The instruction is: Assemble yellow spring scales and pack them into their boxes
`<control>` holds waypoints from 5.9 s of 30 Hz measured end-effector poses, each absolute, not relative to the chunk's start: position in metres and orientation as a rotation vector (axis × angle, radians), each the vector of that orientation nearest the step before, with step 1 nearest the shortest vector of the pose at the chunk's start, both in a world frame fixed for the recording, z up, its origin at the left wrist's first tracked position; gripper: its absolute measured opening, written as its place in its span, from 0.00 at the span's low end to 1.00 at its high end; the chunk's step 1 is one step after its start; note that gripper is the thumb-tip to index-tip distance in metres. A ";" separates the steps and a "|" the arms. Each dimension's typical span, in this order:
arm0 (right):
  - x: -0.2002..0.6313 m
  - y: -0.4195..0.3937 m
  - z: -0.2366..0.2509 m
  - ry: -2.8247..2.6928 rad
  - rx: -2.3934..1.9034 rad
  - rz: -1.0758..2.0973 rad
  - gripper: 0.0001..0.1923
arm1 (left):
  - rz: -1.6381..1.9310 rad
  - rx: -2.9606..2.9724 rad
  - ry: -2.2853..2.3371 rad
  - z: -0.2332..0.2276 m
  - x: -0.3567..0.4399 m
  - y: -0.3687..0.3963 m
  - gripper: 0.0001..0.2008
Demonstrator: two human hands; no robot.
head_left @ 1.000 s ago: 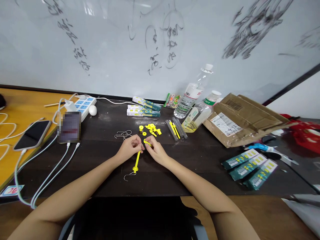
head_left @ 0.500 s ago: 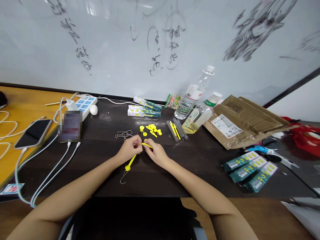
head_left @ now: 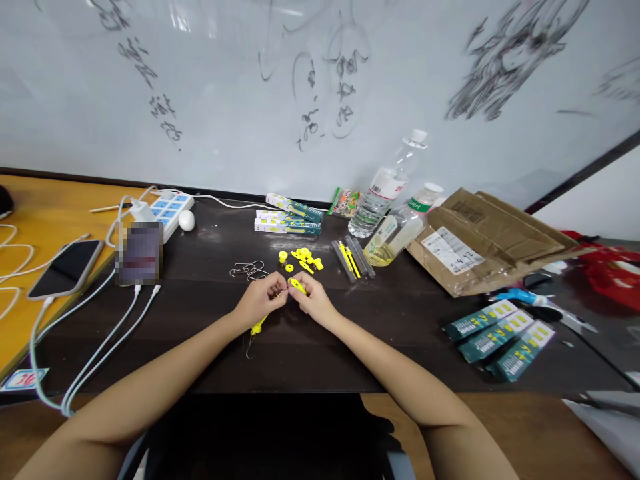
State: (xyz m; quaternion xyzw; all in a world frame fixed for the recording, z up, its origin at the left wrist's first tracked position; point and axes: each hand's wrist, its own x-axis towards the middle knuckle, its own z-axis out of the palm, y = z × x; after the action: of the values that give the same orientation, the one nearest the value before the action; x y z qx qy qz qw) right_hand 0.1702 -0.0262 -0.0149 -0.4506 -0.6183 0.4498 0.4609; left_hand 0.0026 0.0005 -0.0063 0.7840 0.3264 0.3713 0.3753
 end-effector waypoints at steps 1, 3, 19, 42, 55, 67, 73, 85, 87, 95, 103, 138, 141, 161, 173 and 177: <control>0.170 -0.025 -0.015 -1.498 -1.115 1.144 0.13 | 0.952 2.027 0.836 -0.007 0.002 0.001 0.03; 0.171 -0.024 -0.016 -1.468 -1.126 1.201 0.14 | 0.950 2.051 0.830 -0.007 0.001 0.001 0.03; 0.170 -0.026 -0.015 -1.594 -1.220 0.936 0.07 | 0.862 2.253 0.980 -0.006 0.002 -0.004 0.01; 0.168 -0.031 -0.007 -1.735 -1.257 0.828 0.04 | 0.847 2.064 0.877 -0.005 0.002 -0.003 0.02; 0.176 -0.036 -0.006 -1.982 -1.256 0.658 0.05 | 0.928 2.047 0.924 0.000 0.002 -0.004 0.03; 0.176 -0.034 -0.011 -2.129 -1.293 0.368 0.05 | 0.934 1.960 0.974 0.001 0.003 -0.004 0.04; 0.181 -0.031 -0.012 -2.358 -1.215 0.039 0.08 | 0.945 1.927 0.994 0.000 0.002 -0.004 0.04; 0.178 -0.035 -0.005 -2.329 -1.273 0.150 0.11 | 0.940 2.116 1.041 0.006 0.003 -0.006 0.04; 0.178 -0.035 -0.007 -2.282 -1.256 0.179 0.12 | 0.957 2.136 1.037 0.005 0.002 -0.006 0.04; 0.172 -0.035 -0.012 -1.716 -1.087 0.892 0.11 | 0.988 2.251 1.003 0.002 -0.002 -0.002 0.02; 0.172 -0.033 -0.015 -1.649 -1.051 1.003 0.12 | 0.949 2.105 0.817 0.001 -0.005 0.001 0.05; 0.182 -0.012 -0.027 -1.599 -1.159 0.869 0.10 | 0.466 1.391 0.679 -0.019 0.004 0.009 0.20; 0.179 -0.014 -0.026 -1.611 -1.114 0.930 0.11 | 0.377 1.418 0.654 -0.017 0.005 0.007 0.20; 0.272 0.009 0.011 -1.783 -2.366 -0.308 0.16 | 0.586 1.460 0.773 -0.010 0.005 0.005 0.17; 0.281 0.019 0.011 -1.531 -2.057 0.368 0.14 | 0.570 1.431 0.771 -0.008 0.004 0.005 0.18; 0.258 0.018 0.004 -1.209 -1.312 1.070 0.21 | 0.500 1.463 0.746 -0.008 0.004 0.003 0.17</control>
State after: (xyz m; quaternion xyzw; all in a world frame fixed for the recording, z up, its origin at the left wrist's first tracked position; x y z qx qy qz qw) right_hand 0.2581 0.0175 0.0040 -0.5440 -0.5011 0.4437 0.5061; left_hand 0.0038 0.0029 -0.0081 0.6448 0.3289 0.2206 0.6537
